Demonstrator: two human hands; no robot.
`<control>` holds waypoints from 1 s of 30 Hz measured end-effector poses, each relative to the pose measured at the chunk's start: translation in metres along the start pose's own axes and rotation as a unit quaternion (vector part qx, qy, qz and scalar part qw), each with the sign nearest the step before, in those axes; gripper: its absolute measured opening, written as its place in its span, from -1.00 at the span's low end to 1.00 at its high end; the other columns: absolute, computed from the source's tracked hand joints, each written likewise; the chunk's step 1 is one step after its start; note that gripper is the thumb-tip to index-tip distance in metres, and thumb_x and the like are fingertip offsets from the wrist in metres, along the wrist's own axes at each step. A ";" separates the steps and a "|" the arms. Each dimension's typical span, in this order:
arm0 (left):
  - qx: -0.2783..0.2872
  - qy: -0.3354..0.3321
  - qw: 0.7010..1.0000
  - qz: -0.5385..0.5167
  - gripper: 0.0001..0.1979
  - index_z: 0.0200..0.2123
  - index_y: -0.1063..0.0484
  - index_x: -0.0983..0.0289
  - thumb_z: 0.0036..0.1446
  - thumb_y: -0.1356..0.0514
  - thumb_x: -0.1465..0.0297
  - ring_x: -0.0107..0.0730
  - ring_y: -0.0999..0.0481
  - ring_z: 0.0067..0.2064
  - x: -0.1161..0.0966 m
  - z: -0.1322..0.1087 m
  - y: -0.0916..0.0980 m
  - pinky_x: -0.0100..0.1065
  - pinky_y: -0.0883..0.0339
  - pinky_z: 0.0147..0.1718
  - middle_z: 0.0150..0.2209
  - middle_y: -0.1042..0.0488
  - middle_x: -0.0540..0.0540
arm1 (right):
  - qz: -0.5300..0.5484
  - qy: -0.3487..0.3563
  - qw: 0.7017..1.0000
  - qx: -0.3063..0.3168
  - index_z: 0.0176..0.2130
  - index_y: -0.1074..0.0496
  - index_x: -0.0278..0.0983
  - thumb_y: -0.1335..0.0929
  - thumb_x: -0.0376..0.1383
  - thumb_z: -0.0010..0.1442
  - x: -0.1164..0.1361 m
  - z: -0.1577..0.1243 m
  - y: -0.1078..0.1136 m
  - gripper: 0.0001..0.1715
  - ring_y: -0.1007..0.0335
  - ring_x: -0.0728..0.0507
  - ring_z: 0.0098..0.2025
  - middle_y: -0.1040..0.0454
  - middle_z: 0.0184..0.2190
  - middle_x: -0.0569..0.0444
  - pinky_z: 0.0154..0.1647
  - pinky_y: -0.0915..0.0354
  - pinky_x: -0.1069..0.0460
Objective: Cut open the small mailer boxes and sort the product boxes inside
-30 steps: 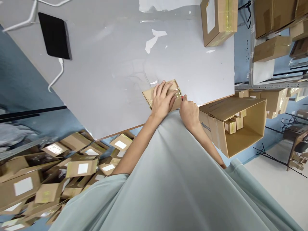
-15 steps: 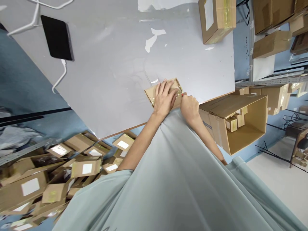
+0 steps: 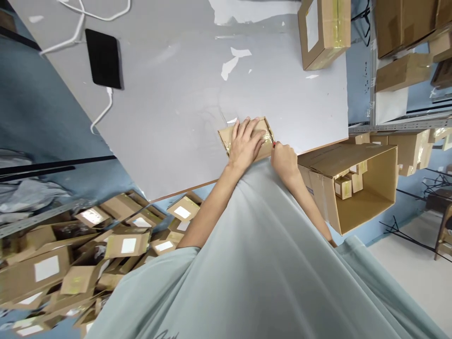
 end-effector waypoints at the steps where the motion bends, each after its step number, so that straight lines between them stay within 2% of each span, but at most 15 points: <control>1: 0.001 -0.004 1.000 0.006 -0.49 0.33 -0.56 0.03 0.58 -0.07 -0.05 0.16 -0.21 0.64 -0.001 -0.001 0.001 0.35 0.18 0.67 0.56 -0.38 0.16 | 0.001 0.004 1.000 -0.004 0.30 -0.50 -0.44 -0.14 -0.43 0.62 -0.001 -0.004 0.000 -0.50 -0.68 -0.39 0.18 -0.68 0.14 -0.41 0.16 -0.49 -0.13; 6: -0.010 -0.015 0.999 0.033 -0.45 0.34 -0.53 0.06 0.57 -0.07 -0.09 0.15 -0.25 0.63 -0.002 -0.002 0.006 0.34 0.09 0.65 0.54 -0.40 0.21 | 0.019 0.027 0.999 -0.030 0.39 -0.44 -0.40 -0.18 -0.33 0.65 -0.009 -0.029 0.008 -0.50 -0.71 -0.43 0.07 -0.73 0.02 -0.37 0.09 -0.49 -0.16; 9: -0.018 -0.013 0.999 0.045 -0.42 0.36 -0.51 0.08 0.54 -0.09 -0.13 0.16 -0.29 0.61 0.002 -0.006 0.009 0.33 0.02 0.63 0.52 -0.42 0.26 | 0.083 0.049 0.992 -0.077 0.40 -0.44 -0.30 -0.17 -0.23 0.67 -0.022 -0.022 0.012 -0.49 -0.72 -0.44 0.02 -0.75 -0.01 -0.29 0.09 -0.50 -0.18; 11: -0.031 0.000 0.998 0.058 -0.38 0.38 -0.50 0.09 0.52 -0.12 -0.15 0.18 -0.32 0.59 0.010 -0.013 0.016 0.33 -0.03 0.61 0.51 -0.43 0.29 | 0.153 0.060 0.980 -0.114 0.42 -0.42 -0.26 -0.16 -0.14 0.68 -0.037 -0.001 0.007 -0.46 -0.73 -0.43 0.02 -0.75 0.02 -0.27 0.10 -0.51 -0.19; 13: -0.058 0.025 0.995 0.075 -0.35 0.39 -0.49 0.10 0.49 -0.14 -0.17 0.22 -0.33 0.58 0.024 -0.026 0.029 0.34 -0.05 0.59 0.49 -0.44 0.32 | 0.231 0.065 0.963 -0.123 0.37 -0.46 -0.24 -0.16 -0.07 0.68 -0.054 0.031 -0.009 -0.46 -0.75 -0.37 -0.04 -0.76 0.05 -0.23 0.11 -0.54 -0.18; 15: -0.096 0.060 0.989 0.095 -0.31 0.40 -0.48 0.11 0.46 -0.17 -0.19 0.27 -0.31 0.59 0.042 -0.043 0.047 0.34 -0.04 0.59 0.49 -0.43 0.35 | 0.303 0.069 0.945 -0.097 0.21 -0.54 -0.24 -0.19 -0.05 0.67 -0.066 0.068 -0.035 -0.51 -0.76 -0.25 -0.20 -0.76 0.05 -0.18 0.06 -0.59 -0.14; 17: -0.135 0.099 0.979 0.114 -0.27 0.40 -0.48 0.12 0.43 -0.18 -0.22 0.30 -0.27 0.60 0.062 -0.063 0.067 0.33 -0.04 0.59 0.50 -0.39 0.37 | 0.373 0.073 0.923 -0.054 0.10 -0.54 -0.25 -0.22 -0.01 0.66 -0.070 0.101 -0.063 -0.53 -0.73 -0.15 -0.31 -0.75 0.05 -0.15 -0.08 -0.63 -0.08; 20: -0.177 0.153 0.964 0.130 -0.21 0.40 -0.46 0.17 0.41 -0.16 -0.27 0.30 -0.26 0.59 0.086 -0.094 0.096 0.30 -0.09 0.57 0.52 -0.34 0.42 | 0.453 0.087 0.887 0.011 0.08 -0.51 -0.26 -0.28 0.08 0.61 -0.056 0.136 -0.095 -0.51 -0.75 -0.12 -0.20 -0.73 0.08 -0.15 -0.28 -0.62 0.04; 23: -0.223 0.195 0.945 0.140 -0.23 0.36 -0.49 0.20 0.46 -0.10 -0.27 0.22 -0.35 0.54 0.089 -0.122 0.119 0.24 -0.19 0.54 0.47 -0.39 0.43 | 0.487 0.096 0.866 0.060 0.05 -0.51 -0.26 -0.35 0.13 0.56 -0.029 0.150 -0.112 -0.49 -0.76 -0.17 -0.06 -0.71 0.10 -0.16 -0.32 -0.63 0.05; 27: -0.300 0.247 0.916 0.101 -0.36 0.18 -0.62 0.18 0.58 0.01 -0.15 -0.02 -0.58 0.33 0.071 -0.152 0.133 0.01 -0.50 0.33 0.21 -0.61 0.32 | 0.525 0.146 0.830 0.121 -0.04 -0.51 -0.25 -0.37 0.14 0.55 0.014 0.143 -0.114 -0.49 -0.73 -0.15 -0.14 -0.70 -0.01 -0.10 -0.27 -0.67 0.00; 30: -0.327 0.276 0.902 0.059 -0.38 0.15 -0.65 0.16 0.58 -0.02 -0.15 -0.07 -0.63 0.28 0.062 -0.163 0.129 -0.08 -0.60 0.21 0.17 -0.65 0.28 | 0.526 0.169 0.827 0.107 -0.10 -0.49 -0.25 -0.37 0.19 0.54 0.023 0.133 -0.098 -0.44 -0.68 -0.09 -0.25 -0.67 -0.18 0.00 -0.23 -0.66 0.01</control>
Point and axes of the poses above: each hand's wrist, its own z-axis towards the middle knuckle, its own y-axis out of the back of the hand, x = y × z, the point moved 9 cm from there along z, towards the middle knuckle
